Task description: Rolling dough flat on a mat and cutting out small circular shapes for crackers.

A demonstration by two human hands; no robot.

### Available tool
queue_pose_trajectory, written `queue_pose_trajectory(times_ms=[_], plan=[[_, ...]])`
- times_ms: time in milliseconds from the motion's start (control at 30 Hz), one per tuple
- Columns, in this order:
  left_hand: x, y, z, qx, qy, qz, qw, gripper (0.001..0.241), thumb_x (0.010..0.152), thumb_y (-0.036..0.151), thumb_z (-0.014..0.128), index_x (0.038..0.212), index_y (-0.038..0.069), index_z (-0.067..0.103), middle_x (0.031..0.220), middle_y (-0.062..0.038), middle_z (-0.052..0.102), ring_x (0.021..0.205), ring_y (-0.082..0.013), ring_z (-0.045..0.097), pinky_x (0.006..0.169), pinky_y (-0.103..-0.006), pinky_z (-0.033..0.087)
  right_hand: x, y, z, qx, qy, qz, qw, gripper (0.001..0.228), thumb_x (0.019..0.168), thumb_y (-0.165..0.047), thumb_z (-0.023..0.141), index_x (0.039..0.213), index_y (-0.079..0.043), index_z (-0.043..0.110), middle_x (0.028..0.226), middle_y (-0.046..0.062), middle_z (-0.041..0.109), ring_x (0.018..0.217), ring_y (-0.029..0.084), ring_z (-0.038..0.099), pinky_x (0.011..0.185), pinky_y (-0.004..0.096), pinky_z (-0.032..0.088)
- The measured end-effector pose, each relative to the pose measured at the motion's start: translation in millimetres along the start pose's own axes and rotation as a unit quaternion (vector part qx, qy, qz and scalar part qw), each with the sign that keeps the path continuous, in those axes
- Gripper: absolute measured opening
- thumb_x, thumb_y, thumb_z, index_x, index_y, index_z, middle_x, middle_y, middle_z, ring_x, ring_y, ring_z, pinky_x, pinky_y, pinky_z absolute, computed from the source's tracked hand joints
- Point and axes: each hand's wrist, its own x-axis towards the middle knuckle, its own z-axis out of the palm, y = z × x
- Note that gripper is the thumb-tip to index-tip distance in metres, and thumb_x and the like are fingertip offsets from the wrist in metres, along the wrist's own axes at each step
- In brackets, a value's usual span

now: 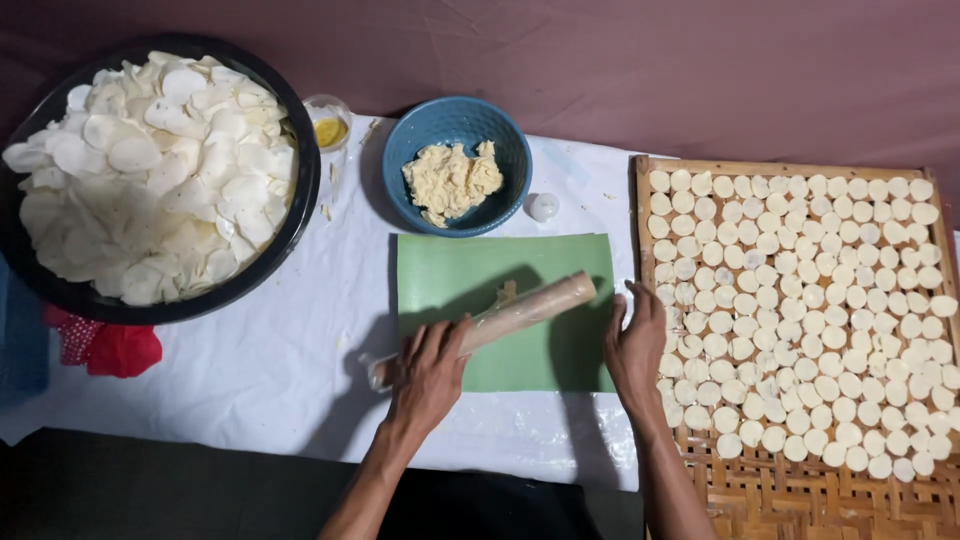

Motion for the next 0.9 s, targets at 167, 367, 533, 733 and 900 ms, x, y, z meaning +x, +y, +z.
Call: queue_pose_trajectory(times_ms=[167,367,533,733,900], plan=[[7.0,-9.9,34.4,0.039,-0.08,0.052,0.995,0.053,0.086,0.021,0.073,0.137,0.019,0.059,0.115,-0.008,0.061,0.105,-0.0295,0.059,0.083,-0.0419,0.047,25.8,-38.5,11.4,0.029,-0.038,-0.199,0.979,0.027,0.104,-0.023,0.058,0.123,-0.005,0.066,0.122,0.018,0.062,0.118,0.039,0.062,0.1,0.048,0.049],[36.0,1.4,27.4,0.06,-0.043,0.057,0.996,0.049,0.094,0.032,0.065,0.138,0.012,0.061,0.13,-0.015,0.064,0.125,-0.0315,0.059,0.107,-0.0513,0.038,33.8,16.2,96.1,-0.127,-0.093,-0.284,0.946,0.038,0.107,-0.044,0.04,0.091,-0.02,0.064,0.087,0.0,0.059,0.088,0.022,0.064,0.079,0.036,0.049],[63.0,-9.5,57.7,0.102,-0.002,-0.001,0.995,0.05,0.101,0.041,0.053,0.128,0.001,0.067,0.138,-0.024,0.063,0.137,-0.0368,0.055,0.116,-0.0593,0.034,47.9,8.8,105.6,-0.149,-0.22,-0.182,0.947,0.044,0.1,-0.048,0.039,0.122,-0.014,0.057,0.104,0.008,0.059,0.098,0.031,0.063,0.073,0.046,0.056],[36.5,16.2,56.1,0.129,0.1,-0.008,0.987,0.056,0.111,0.038,0.032,0.132,-0.004,0.063,0.145,-0.024,0.058,0.141,-0.0344,0.052,0.121,-0.0502,0.032,10.1,-11.2,72.8,-0.086,0.007,-0.326,0.941,0.054,0.103,-0.031,0.037,0.144,-0.001,0.057,0.131,0.018,0.066,0.118,0.032,0.064,0.095,0.041,0.05],[61.9,-11.6,93.8,0.151,0.084,-0.047,0.984,0.051,0.106,0.038,0.048,0.13,-0.002,0.068,0.134,-0.022,0.067,0.134,-0.034,0.06,0.115,-0.0515,0.041,44.7,-13.1,97.9,-0.113,-0.02,-0.295,0.949,0.052,0.099,-0.03,0.048,0.139,-0.002,0.065,0.141,0.021,0.064,0.136,0.037,0.056,0.106,0.041,0.047]])
